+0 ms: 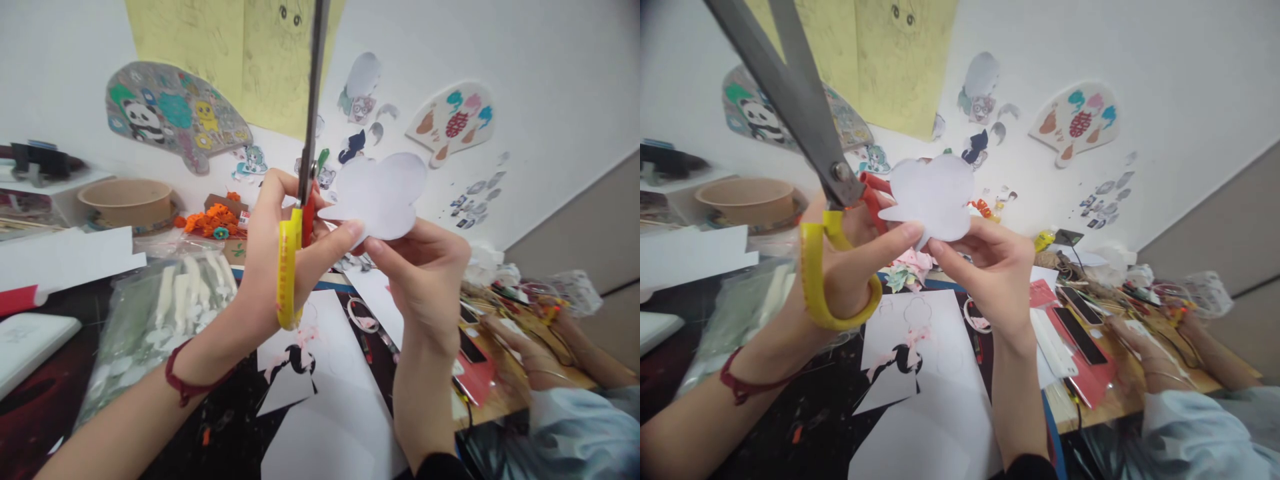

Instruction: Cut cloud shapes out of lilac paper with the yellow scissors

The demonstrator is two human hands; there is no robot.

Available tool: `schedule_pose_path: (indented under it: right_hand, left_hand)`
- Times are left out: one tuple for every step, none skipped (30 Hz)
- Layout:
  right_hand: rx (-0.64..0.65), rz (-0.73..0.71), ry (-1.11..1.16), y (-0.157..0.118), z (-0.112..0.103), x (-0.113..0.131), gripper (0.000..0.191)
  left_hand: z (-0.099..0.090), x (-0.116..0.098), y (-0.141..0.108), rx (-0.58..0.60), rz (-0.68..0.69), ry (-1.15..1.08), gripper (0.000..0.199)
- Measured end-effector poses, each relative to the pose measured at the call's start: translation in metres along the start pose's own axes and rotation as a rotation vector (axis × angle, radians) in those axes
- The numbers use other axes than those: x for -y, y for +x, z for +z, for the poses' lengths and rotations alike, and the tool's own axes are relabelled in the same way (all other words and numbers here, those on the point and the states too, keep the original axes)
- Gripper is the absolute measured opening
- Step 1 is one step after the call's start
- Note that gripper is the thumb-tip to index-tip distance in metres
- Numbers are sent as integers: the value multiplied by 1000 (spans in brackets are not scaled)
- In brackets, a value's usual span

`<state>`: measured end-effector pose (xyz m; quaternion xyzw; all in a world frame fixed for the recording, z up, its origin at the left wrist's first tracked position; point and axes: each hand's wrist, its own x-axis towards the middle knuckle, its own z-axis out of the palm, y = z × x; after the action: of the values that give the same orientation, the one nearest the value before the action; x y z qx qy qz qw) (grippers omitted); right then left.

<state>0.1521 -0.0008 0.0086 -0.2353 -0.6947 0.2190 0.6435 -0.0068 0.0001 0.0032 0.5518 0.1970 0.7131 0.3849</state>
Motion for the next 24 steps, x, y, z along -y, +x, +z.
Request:
schedule_pose_path:
  right_hand:
    - [-1, 0, 5, 0, 0, 0, 19]
    - [-3, -2, 9, 0, 0, 0, 19]
    - [-6, -4, 8, 0, 0, 0, 18]
    - [-9, -1, 3, 0, 0, 0, 17]
    - [-12, 7, -3, -1, 0, 0, 17]
    - [-12, 18, -9, -1, -1, 0, 17]
    - [-8, 30, -12, -1, -1, 0, 17]
    - [-3, 41, -13, -1, -1, 0, 18]
    - [-1, 48, -13, -1, -1, 0, 19]
    - [-3, 52, -14, -1, -1, 0, 20]
    - [-13, 53, -19, -1, -1, 0, 20]
    - [-27, 55, -26, -1, 0, 0, 18]
    - [-39, 59, -34, -1, 1, 0, 16]
    - [-48, 66, -43, -1, 1, 1, 14]
    - [-53, 76, -51, -1, 2, 1, 12]
    - [-53, 93, -55, -1, 2, 2, 10]
    - [-49, 114, -58, -1, 2, 4, 8]
    - [-46, 136, -59, -1, 2, 5, 7]
    - [-44, 152, -61, -1, 1, 7, 5]
    - [-45, 161, -66, 0, 1, 8, 5]
    - [-46, 160, -72, 0, -1, 10, 5]
    - [-50, 152, -81, 0, -2, 11, 6]
    - [-55, 143, -90, 1, -3, 12, 6]
    - [-57, 141, -98, 1, -3, 13, 5]
  left_hand:
    - [0, 1, 0, 6, -1, -3, 43]
    - [0, 1, 0, 7, 1, -4, 45]
    - [0, 2, 1, 7, 4, -1, 45]
    - [0, 2, 1, 4, 11, 5, 45]
    - [0, 2, 1, 1, 15, 16, 45]
    - [0, 3, 2, 2, 20, 24, 46]
    - [1, 3, 2, -1, 28, 26, 47]
    - [1, 3, 2, -3, 31, 23, 50]
    - [1, 3, 2, -5, 27, 20, 52]
    - [2, 3, 2, -10, 20, 16, 55]
    - [3, 3, 1, -15, 17, 11, 57]
    - [4, 2, 0, -23, 16, 4, 59]
    - [5, 2, -1, -30, 21, -2, 59]
    - [6, 2, -2, -38, 27, -6, 59]
    - [7, 3, -3, -50, 38, -10, 58]
    - [8, 4, -4, -66, 53, -11, 57]
    - [8, 5, -4, -83, 64, -5, 55]
    - [8, 6, -4, -97, 76, 4, 54]
    - [8, 7, -4, -112, 91, 13, 53]
    - [7, 8, -4, -124, 103, 23, 52]
    - [7, 8, -3, -135, 117, 32, 51]
    - [6, 9, -2, -145, 129, 42, 50]
    - [5, 10, -1, -153, 140, 51, 48]
    - [5, 10, -1, -163, 153, 56, 47]
